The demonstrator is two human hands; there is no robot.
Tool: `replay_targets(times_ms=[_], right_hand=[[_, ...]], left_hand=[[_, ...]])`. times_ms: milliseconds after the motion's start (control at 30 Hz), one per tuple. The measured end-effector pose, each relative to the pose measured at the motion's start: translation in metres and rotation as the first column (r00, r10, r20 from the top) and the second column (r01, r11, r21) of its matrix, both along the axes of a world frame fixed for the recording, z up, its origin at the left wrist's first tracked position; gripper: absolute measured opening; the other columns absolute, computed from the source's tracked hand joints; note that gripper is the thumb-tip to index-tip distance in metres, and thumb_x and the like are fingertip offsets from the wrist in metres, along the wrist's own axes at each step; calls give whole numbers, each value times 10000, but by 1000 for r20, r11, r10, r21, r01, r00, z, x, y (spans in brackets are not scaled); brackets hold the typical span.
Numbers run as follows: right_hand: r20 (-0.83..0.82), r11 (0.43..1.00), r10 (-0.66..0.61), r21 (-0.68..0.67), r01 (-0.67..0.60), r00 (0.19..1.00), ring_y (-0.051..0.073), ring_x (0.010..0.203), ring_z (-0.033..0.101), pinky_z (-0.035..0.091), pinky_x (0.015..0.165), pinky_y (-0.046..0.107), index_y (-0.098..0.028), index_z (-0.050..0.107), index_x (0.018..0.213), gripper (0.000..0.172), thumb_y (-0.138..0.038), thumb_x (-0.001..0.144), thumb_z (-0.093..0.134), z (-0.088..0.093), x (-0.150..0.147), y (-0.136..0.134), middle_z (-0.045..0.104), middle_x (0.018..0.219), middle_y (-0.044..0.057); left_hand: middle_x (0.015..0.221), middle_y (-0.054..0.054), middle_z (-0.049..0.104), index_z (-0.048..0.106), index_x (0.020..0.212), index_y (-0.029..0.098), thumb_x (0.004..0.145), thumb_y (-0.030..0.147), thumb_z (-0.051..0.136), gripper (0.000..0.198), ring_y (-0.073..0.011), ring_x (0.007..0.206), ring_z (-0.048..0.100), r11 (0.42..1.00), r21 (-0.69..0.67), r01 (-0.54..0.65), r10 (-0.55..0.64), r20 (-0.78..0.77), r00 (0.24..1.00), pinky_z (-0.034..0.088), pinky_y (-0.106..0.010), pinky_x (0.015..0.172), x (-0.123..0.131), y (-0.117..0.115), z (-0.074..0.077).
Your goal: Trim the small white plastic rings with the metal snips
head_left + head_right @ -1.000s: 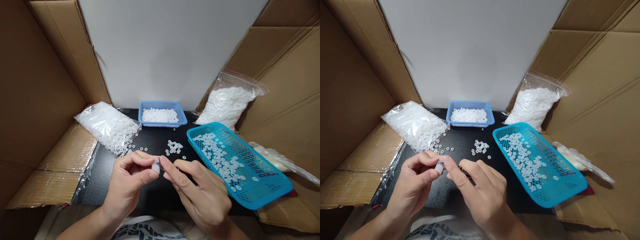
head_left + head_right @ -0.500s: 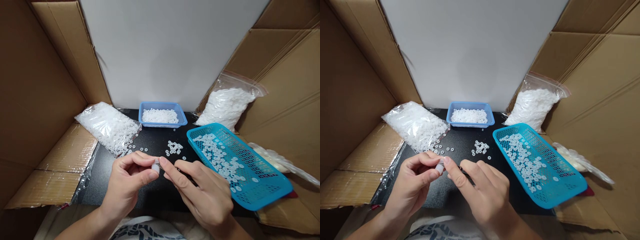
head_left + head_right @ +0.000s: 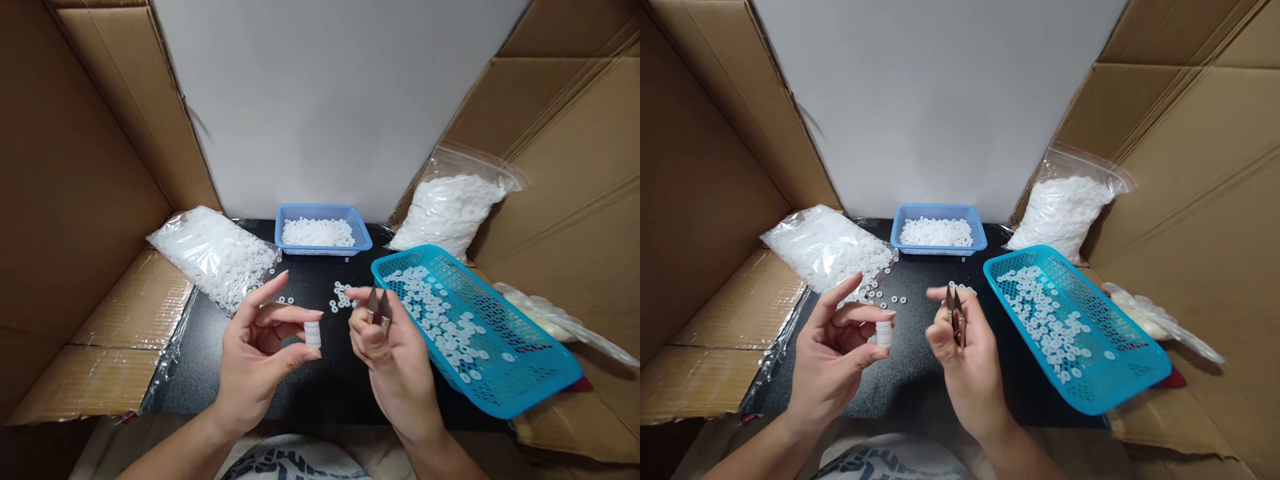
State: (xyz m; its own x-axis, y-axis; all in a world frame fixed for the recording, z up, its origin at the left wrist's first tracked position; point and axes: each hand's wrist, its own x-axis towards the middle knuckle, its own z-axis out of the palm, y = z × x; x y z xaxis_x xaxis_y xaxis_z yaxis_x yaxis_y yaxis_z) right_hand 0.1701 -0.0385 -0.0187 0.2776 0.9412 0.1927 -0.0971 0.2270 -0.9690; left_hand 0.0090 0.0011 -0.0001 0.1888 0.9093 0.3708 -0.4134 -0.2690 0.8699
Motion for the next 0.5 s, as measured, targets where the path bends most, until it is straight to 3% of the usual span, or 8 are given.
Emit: replay_targets(times_ms=[133,267,367,500], right_hand=[[-268,984,146,-58,-168,952,47,522,293,223,433,199,-213,668,908,482,-623,746,865,3,-9,3,555,770,-35],[-516,942,204,-128,-310,832,19,474,208,173,410,173,-199,618,867,508,-553,686,934,12,-17,7,463,652,-89],[-600,901,248,-145,-409,760,13,464,175,141,399,161,-180,611,813,465,-491,707,940,15,-17,10,377,589,-114],[-644,866,300,-125,-484,704,13,482,178,121,396,154,-166,615,788,493,-505,677,955,13,-14,12,415,615,-96]], left_hand=[[1053,26,849,626,1428,366,789,74,872,744,-131,941,774,974,217,-72,102,-130,986,620,-206,856,2,0,-3],[1089,7,836,526,1521,301,808,49,843,819,-147,956,752,861,490,-136,302,-279,911,547,-295,969,3,0,-7],[1101,-8,827,457,1566,287,822,36,815,863,-173,923,741,810,569,-141,383,-331,863,539,-351,916,3,1,-9],[1094,-17,824,390,1600,323,825,32,801,924,-198,824,714,784,611,-106,399,-365,841,563,-383,807,2,2,-9]])
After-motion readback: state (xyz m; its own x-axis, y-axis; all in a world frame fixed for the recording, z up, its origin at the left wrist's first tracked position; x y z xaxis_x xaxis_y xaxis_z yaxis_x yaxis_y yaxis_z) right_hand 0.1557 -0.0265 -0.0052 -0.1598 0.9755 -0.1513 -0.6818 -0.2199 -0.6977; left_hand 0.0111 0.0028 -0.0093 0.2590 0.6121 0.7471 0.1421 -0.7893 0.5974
